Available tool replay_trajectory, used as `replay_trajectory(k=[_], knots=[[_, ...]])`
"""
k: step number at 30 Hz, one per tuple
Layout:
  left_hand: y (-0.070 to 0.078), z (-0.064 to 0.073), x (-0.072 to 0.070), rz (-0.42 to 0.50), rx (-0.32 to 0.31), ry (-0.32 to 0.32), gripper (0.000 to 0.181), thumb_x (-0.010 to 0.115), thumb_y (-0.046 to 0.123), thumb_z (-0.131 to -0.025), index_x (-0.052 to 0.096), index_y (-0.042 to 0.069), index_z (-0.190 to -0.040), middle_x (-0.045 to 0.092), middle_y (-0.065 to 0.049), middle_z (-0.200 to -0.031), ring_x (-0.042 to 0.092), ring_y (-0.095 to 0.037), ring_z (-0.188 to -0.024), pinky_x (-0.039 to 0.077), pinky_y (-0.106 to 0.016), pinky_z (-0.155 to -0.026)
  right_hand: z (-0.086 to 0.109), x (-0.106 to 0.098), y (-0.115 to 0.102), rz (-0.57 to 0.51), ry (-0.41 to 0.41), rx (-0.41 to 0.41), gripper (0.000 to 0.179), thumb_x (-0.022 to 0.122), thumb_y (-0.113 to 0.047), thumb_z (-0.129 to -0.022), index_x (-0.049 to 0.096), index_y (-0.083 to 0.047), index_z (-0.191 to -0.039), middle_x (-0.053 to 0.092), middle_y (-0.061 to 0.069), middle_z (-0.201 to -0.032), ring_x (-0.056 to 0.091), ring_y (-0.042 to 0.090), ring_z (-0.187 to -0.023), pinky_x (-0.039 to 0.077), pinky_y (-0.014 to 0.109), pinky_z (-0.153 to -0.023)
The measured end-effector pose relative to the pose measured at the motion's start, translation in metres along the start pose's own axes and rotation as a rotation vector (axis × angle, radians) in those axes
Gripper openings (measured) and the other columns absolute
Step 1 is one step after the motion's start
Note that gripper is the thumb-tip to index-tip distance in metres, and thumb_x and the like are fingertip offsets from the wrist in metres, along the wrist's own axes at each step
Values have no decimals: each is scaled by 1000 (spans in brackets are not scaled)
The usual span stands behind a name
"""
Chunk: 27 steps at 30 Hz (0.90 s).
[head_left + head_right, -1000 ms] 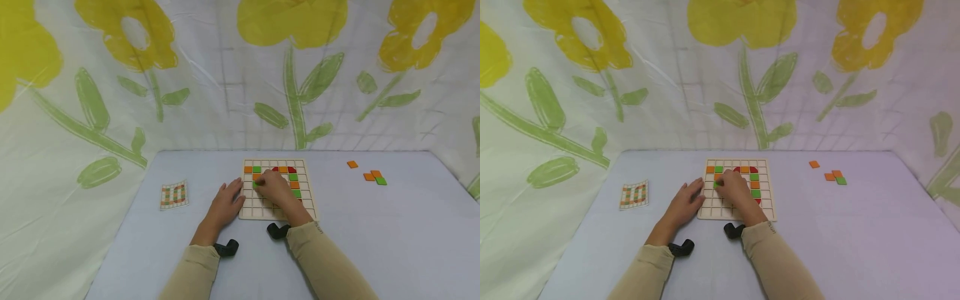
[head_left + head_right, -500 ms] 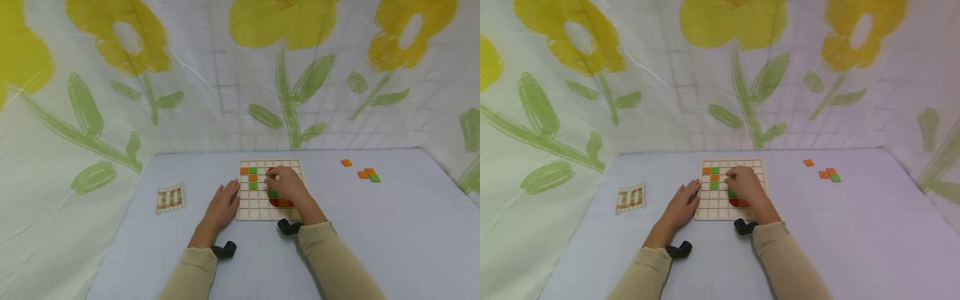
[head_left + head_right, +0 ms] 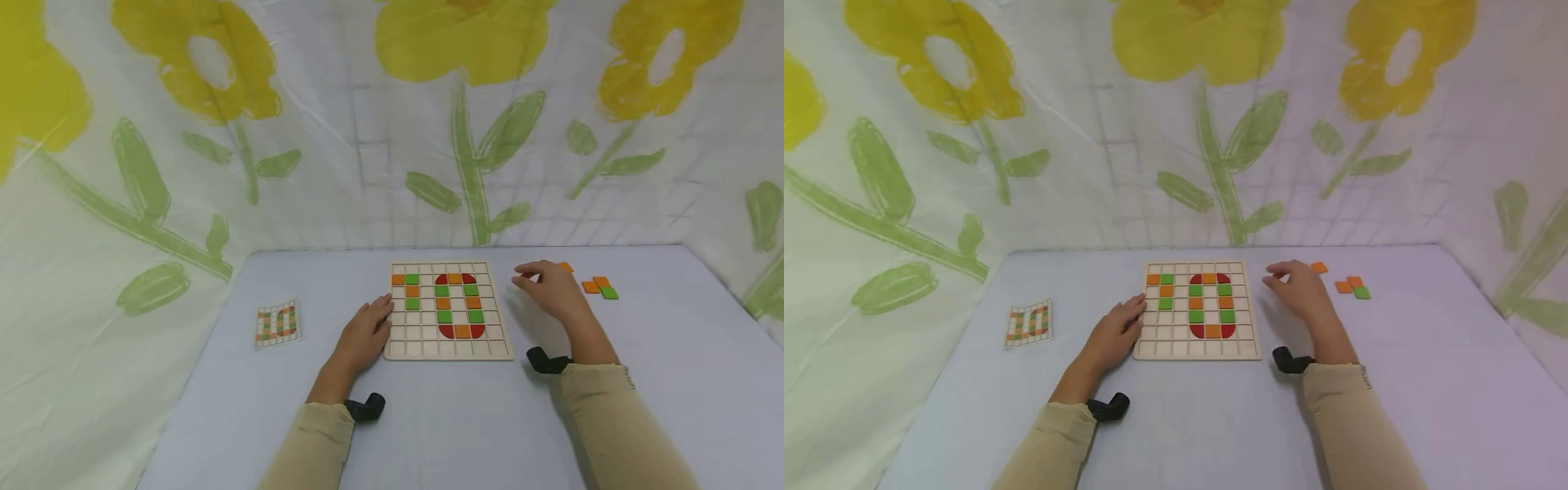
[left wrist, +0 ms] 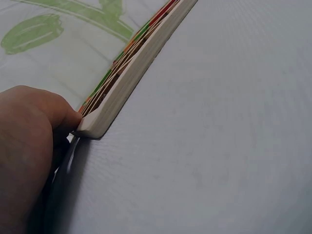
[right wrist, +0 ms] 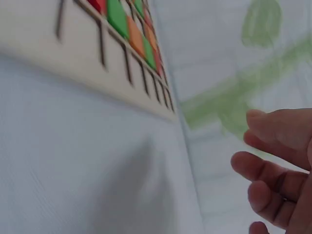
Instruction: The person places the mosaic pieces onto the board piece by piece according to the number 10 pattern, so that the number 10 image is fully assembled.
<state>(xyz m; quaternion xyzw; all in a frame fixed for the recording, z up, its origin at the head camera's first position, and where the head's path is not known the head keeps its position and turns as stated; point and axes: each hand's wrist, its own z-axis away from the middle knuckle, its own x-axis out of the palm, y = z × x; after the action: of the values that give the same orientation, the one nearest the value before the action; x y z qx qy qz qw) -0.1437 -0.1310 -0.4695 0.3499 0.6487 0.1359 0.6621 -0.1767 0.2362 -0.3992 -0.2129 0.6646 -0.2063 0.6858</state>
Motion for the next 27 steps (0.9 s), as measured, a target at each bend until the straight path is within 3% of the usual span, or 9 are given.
replay_trajectory(k=[2,6,9,13,17,21,27], knots=[[1,0,-1,7,3,-1,45,52,21,-102,48,12,-146,39,5,-156,34,-15,-146,21,-34,-125,-1,-18,17,9,15,12,48,58,-39,-99,60,-4,-132,62,20,-124,53,34,-103,50,39,-74],[1,-2,-1,3,-13,-8,45,52,21,-102,48,12,-146,39,7,-156,34,-13,-145,20,-33,-125,-5,-43,49,23,22,65,57,54,-40,-100,51,1,-139,48,32,-136,44,48,-122,46,61,-91],[0,-2,-1,8,-25,-20,45,51,21,-102,48,12,-146,39,7,-156,33,-13,-146,20,-33,-125,-7,-51,68,47,-12,142,59,55,-35,-99,45,4,-142,35,38,-143,30,56,-132,34,69,-104],[-1,-2,-1,20,-35,-31,45,51,22,-102,49,12,-146,39,7,-156,33,-14,-146,20,-34,-125,-12,-50,84,85,-91,197,66,59,-33,-96,39,8,-144,26,42,-146,20,60,-135,25,71,-109],[-2,-2,-1,24,-34,-28,44,51,22,-102,50,13,-145,40,7,-155,34,-14,-146,21,-33,-125,-19,-47,90,98,-148,218,74,62,-37,-93,35,9,-144,24,43,-145,21,60,-134,26,71,-110],[-2,-3,-2,32,-29,-29,44,51,23,-102,50,13,-145,40,7,-155,34,-13,-145,21,-33,-125,-27,-45,90,134,-155,232,75,59,-43,-94,36,9,-144,27,43,-143,26,61,-131,31,70,-107],[0,-3,0,35,-43,-31,45,52,23,-102,50,14,-145,40,8,-155,33,-13,-146,21,-34,-125,-33,-44,86,210,-106,246,65,57,-46,-94,50,5,-134,42,41,-132,39,60,-117,45,65,-88]])
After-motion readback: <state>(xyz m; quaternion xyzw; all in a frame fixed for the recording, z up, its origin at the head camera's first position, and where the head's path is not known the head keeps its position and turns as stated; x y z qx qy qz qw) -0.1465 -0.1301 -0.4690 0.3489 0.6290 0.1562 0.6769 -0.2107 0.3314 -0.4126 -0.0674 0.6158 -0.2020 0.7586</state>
